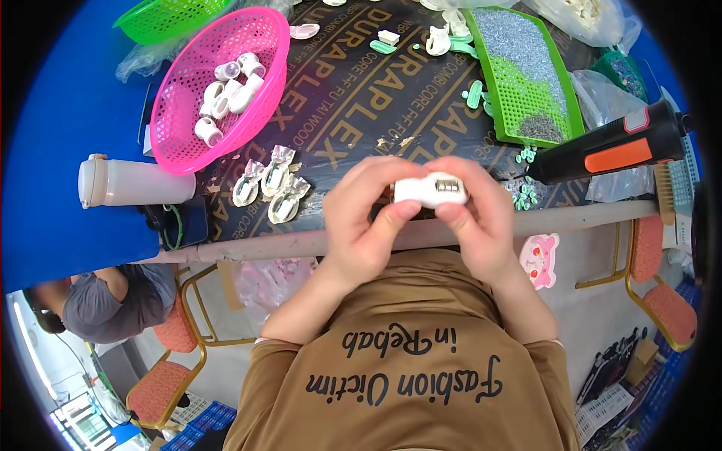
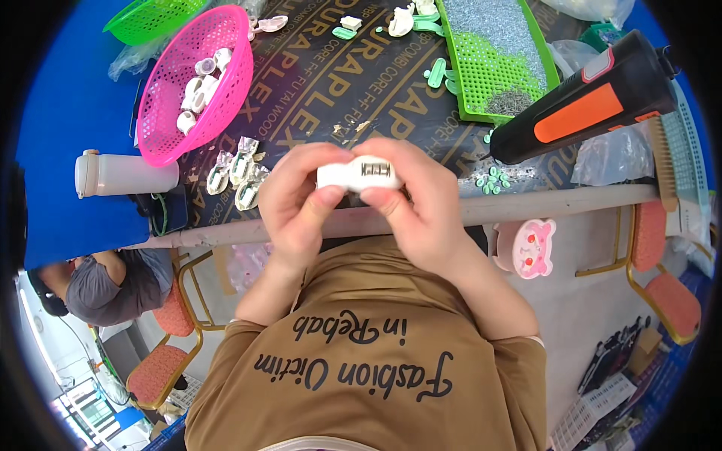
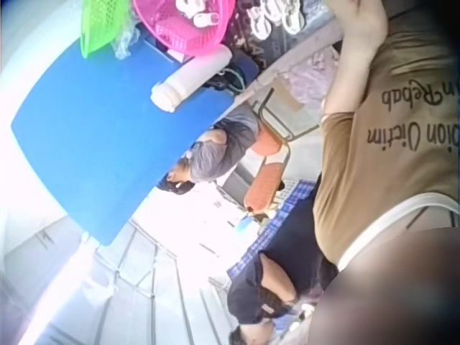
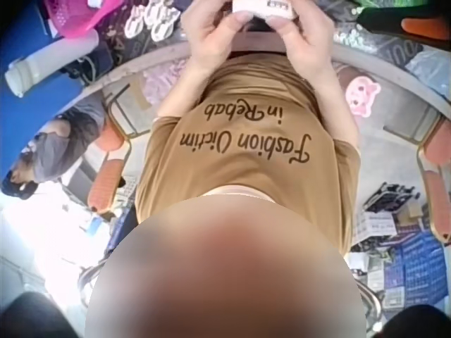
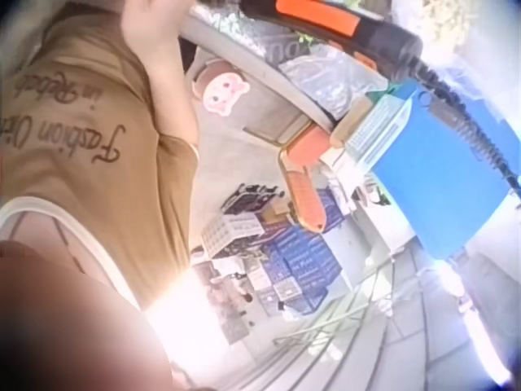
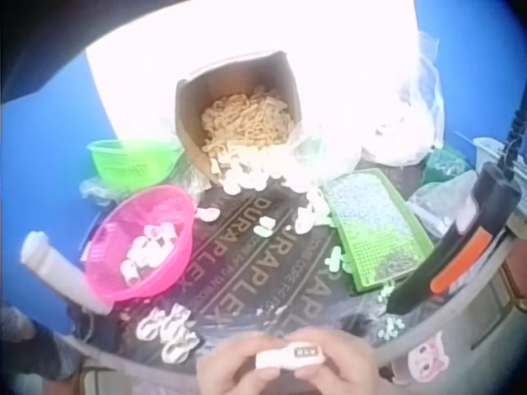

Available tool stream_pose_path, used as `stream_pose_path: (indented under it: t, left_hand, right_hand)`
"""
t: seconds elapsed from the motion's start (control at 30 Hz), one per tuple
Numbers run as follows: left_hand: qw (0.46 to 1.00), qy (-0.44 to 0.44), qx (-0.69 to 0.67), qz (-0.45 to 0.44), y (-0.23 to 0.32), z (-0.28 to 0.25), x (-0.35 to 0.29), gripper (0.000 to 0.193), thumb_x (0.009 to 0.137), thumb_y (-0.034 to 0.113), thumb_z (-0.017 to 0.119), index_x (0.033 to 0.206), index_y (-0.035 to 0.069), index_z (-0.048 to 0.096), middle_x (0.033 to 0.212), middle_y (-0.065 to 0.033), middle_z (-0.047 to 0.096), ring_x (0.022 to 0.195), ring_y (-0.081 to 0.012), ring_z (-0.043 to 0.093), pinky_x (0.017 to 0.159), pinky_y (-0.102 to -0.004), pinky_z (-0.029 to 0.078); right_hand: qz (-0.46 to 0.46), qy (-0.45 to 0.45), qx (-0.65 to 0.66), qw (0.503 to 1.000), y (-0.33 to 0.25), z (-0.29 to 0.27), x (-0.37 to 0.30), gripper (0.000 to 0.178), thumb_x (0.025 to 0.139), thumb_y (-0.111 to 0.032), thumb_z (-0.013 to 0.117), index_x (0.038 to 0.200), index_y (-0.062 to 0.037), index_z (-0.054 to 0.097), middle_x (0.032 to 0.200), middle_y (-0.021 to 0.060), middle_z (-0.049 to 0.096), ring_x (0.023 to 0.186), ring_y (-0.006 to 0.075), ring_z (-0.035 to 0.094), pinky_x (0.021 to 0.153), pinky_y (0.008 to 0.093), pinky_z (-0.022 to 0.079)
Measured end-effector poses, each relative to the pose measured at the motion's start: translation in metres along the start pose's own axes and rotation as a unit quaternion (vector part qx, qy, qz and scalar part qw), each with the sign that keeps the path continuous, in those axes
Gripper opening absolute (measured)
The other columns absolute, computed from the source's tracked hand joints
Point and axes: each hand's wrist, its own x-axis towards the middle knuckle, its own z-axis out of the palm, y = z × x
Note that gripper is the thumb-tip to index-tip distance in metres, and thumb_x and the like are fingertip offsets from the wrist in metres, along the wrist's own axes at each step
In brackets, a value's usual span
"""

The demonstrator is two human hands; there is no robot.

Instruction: Assembling small toy flashlights by inserting internal components and using a glue gun to secure parts.

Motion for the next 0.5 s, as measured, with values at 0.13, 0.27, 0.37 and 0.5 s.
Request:
stream_pose_path:
  t: [0.13, 0.27, 0.37, 0.5]
  left_hand:
    - [0.998, -0.062, 0.025, 0.005, 0.004, -0.010, 0.009, 0.044, 0.073, 0.006, 0.067, 0.116, 0.004, 0.054, 0.112, -0.0134, 0.053, 0.091, -0.0203, 0.057, 0.070, -0.0268, 0.049]
    - [0.982, -0.140, 0.107, 0.068, 0.008, -0.016, 0.009, 0.040, 0.080, 0.016, 0.064, 0.115, 0.000, 0.052, 0.109, -0.0146, 0.052, 0.100, -0.0209, 0.053, 0.073, -0.0258, 0.048]
    - [0.988, -0.115, 0.087, 0.051, 0.005, -0.015, 0.007, 0.037, 0.082, 0.020, 0.062, 0.110, -0.003, 0.053, 0.105, -0.0149, 0.053, 0.095, -0.0205, 0.053, 0.072, -0.0269, 0.046]
    - [0.994, -0.055, 0.059, 0.080, 0.004, -0.009, 0.003, 0.029, 0.081, 0.015, 0.060, 0.106, 0.000, 0.055, 0.097, -0.0135, 0.056, 0.082, -0.0237, 0.056, 0.067, -0.0284, 0.046]
  right_hand:
    - [0.306, -0.026, 0.274, 0.911, -0.007, -0.012, 0.008, 0.028, 0.092, -0.027, 0.047, 0.101, -0.0024, 0.056, 0.072, 0.0033, 0.058, 0.055, 0.0045, 0.051, 0.044, 0.0168, 0.037]
    - [0.329, -0.096, 0.217, 0.914, -0.011, -0.020, 0.016, 0.033, 0.094, -0.033, 0.041, 0.100, -0.0046, 0.056, 0.062, 0.0010, 0.054, 0.045, 0.0027, 0.044, 0.036, 0.0152, 0.029]
    - [0.236, -0.089, 0.179, 0.951, -0.017, -0.014, 0.011, 0.032, 0.092, -0.027, 0.045, 0.108, -0.0010, 0.053, 0.079, 0.0047, 0.059, 0.058, 0.0069, 0.052, 0.048, 0.0186, 0.039]
    - [-0.101, -0.080, -0.091, 0.987, -0.011, -0.010, 0.007, 0.033, 0.087, -0.022, 0.053, 0.112, 0.0003, 0.050, 0.095, 0.0142, 0.058, 0.082, 0.0280, 0.058, 0.071, 0.0357, 0.045]
